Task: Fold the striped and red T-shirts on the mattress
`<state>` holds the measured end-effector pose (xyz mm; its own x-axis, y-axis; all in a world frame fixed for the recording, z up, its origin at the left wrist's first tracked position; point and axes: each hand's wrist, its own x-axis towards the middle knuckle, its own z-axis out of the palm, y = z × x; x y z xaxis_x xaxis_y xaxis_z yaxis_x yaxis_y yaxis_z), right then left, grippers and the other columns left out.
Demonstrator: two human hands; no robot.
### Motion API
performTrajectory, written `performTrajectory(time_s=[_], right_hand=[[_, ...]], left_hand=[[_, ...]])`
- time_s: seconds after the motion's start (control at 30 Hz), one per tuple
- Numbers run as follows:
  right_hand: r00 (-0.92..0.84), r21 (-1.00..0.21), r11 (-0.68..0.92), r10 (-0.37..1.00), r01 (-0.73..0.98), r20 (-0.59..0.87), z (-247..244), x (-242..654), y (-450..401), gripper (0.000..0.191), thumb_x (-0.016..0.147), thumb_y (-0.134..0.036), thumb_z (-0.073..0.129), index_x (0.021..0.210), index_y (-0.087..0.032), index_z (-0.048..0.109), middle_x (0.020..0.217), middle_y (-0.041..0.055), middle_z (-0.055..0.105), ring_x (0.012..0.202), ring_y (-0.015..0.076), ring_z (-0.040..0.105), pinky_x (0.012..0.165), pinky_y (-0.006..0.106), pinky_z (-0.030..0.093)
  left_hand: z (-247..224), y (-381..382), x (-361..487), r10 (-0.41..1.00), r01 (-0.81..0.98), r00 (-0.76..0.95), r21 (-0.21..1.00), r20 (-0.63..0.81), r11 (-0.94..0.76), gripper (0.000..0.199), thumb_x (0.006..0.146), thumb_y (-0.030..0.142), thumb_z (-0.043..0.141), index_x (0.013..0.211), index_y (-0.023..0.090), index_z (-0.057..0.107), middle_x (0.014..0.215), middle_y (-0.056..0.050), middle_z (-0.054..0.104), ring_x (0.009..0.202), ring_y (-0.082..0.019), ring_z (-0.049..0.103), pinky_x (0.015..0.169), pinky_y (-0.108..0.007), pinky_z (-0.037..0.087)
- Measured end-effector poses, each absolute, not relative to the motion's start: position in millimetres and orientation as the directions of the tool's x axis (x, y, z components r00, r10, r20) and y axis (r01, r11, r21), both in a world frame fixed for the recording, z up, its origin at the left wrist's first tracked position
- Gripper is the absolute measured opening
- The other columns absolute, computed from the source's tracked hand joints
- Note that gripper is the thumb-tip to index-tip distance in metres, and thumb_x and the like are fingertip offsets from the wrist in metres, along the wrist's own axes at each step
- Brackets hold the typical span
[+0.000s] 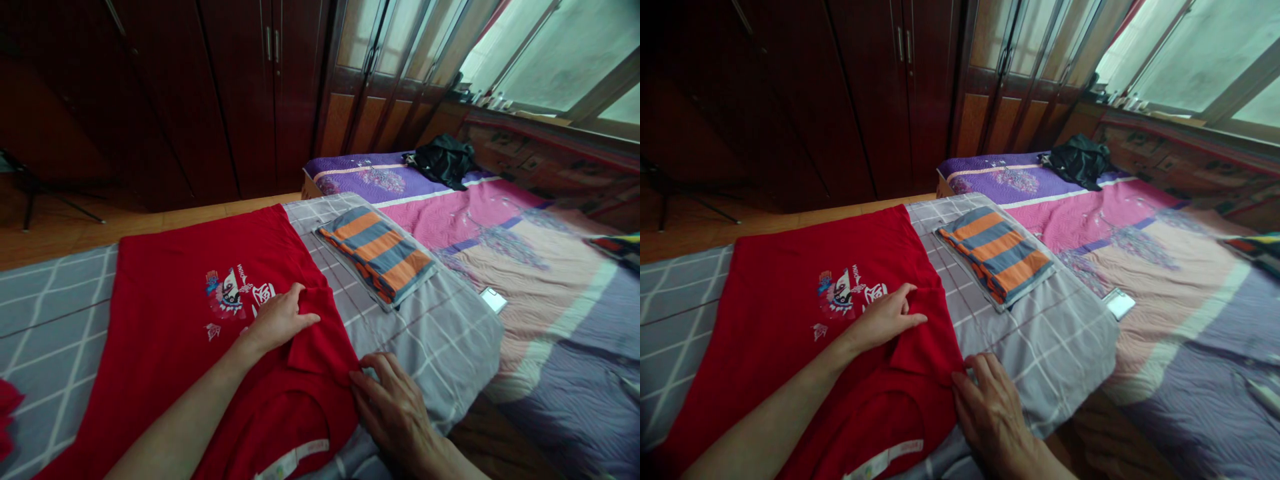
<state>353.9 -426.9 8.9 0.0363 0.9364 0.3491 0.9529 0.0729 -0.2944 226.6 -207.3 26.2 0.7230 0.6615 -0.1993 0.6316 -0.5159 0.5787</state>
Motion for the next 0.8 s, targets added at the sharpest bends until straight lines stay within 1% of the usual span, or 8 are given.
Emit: performTrajectory(time_s=[0.07, 0.17, 0.27, 0.33, 0.43, 0.6, 0.7, 0.8], right_hand=[[0.035, -0.296, 0.076, 0.935, 0.952, 0.354, 6.6, 355.6, -426.0, 0.023, 0.085, -0.009, 0.049, 0.100, -0.019, 0.061, 0.099, 0.0103, 0.056, 0.089, 0.0214, 0.055, 0.071, 0.034, 0.052], [0.001, -0.284, 0.111, 0.929, 0.952, 0.370, 4.1, 356.9, -426.9, 0.026, 0.084, -0.008, 0.050, 0.104, -0.020, 0.061, 0.107, 0.0110, 0.057, 0.099, 0.0230, 0.055, 0.079, 0.037, 0.052], [-0.044, -0.261, 0.150, 0.927, 0.954, 0.371, 4.8, 356.0, -427.6, 0.030, 0.082, -0.006, 0.049, 0.106, -0.020, 0.061, 0.113, 0.0105, 0.059, 0.107, 0.0233, 0.054, 0.085, 0.038, 0.052], [-0.069, -0.238, 0.165, 0.929, 0.957, 0.364, 6.1, 355.4, -427.1, 0.032, 0.081, -0.005, 0.046, 0.104, -0.020, 0.062, 0.118, 0.0107, 0.059, 0.110, 0.0231, 0.054, 0.086, 0.038, 0.052], [-0.122, -0.200, 0.205, 0.923, 0.958, 0.364, 6.5, 356.7, -426.1, 0.033, 0.081, -0.003, 0.043, 0.103, -0.019, 0.063, 0.123, 0.0113, 0.059, 0.116, 0.0243, 0.051, 0.087, 0.038, 0.052], [-0.205, -0.165, 0.278, 0.911, 0.946, 0.358, 7.6, 361.6, -426.1, 0.030, 0.082, -0.007, 0.045, 0.105, -0.016, 0.063, 0.111, 0.0105, 0.066, 0.113, 0.0273, 0.053, 0.084, 0.040, 0.053], [-0.231, -0.220, 0.317, 0.911, 0.923, 0.343, 13.8, 361.2, -425.2, 0.028, 0.084, -0.009, 0.045, 0.104, -0.016, 0.063, 0.104, 0.0102, 0.068, 0.104, 0.0236, 0.059, 0.082, 0.037, 0.054], [-0.202, -0.302, 0.307, 0.921, 0.903, 0.333, 20.9, 360.8, -421.6, 0.024, 0.086, -0.011, 0.047, 0.103, -0.017, 0.063, 0.100, 0.0094, 0.068, 0.099, 0.0208, 0.060, 0.082, 0.034, 0.054]], left_hand=[[29.0, -205.8, 223.0, 0.591, 0.571, 0.777, 0.640, -0.218, -0.514, 0.062, 0.073, 0.037, 0.061, 0.128, 0.017, 0.043, 0.074, 0.001, 0.061, 0.071, -0.019, 0.060, 0.057, -0.024, 0.039], [34.7, -203.6, 218.2, 0.530, 0.522, 0.816, 0.690, -0.231, -0.502, 0.064, 0.069, 0.024, 0.056, 0.131, 0.018, 0.040, 0.068, 0.004, 0.057, 0.067, -0.017, 0.058, 0.057, -0.023, 0.038], [40.7, -201.4, 214.4, 0.496, 0.498, 0.836, 0.704, -0.235, -0.506, 0.068, 0.067, 0.016, 0.051, 0.134, 0.018, 0.039, 0.068, 0.003, 0.057, 0.069, -0.017, 0.058, 0.059, -0.023, 0.039], [42.8, -200.9, 212.7, 0.482, 0.506, 0.841, 0.674, -0.246, -0.538, 0.074, 0.067, 0.015, 0.049, 0.139, 0.017, 0.035, 0.072, 0.001, 0.060, 0.072, -0.018, 0.060, 0.062, -0.023, 0.041], [41.2, -202.1, 211.7, 0.510, 0.556, 0.819, 0.579, -0.262, -0.596, 0.080, 0.069, 0.015, 0.049, 0.145, 0.017, 0.026, 0.079, -0.002, 0.065, 0.078, -0.020, 0.062, 0.067, -0.024, 0.042], [34.4, -205.1, 210.8, 0.498, 0.551, 0.831, 0.482, -0.246, -0.681, 0.080, 0.072, 0.015, 0.048, 0.147, 0.016, 0.022, 0.099, -0.010, 0.069, 0.094, -0.026, 0.064, 0.078, -0.030, 0.044], [34.4, -205.0, 210.4, 0.479, 0.546, 0.837, 0.449, -0.263, -0.707, 0.079, 0.074, 0.016, 0.047, 0.148, 0.015, 0.019, 0.107, -0.012, 0.067, 0.100, -0.027, 0.063, 0.080, -0.031, 0.044], [40.2, -206.0, 212.2, 0.515, 0.586, 0.810, 0.388, -0.281, -0.711, 0.078, 0.078, 0.022, 0.050, 0.148, 0.015, 0.016, 0.106, -0.012, 0.067, 0.099, -0.027, 0.063, 0.077, -0.032, 0.045]])
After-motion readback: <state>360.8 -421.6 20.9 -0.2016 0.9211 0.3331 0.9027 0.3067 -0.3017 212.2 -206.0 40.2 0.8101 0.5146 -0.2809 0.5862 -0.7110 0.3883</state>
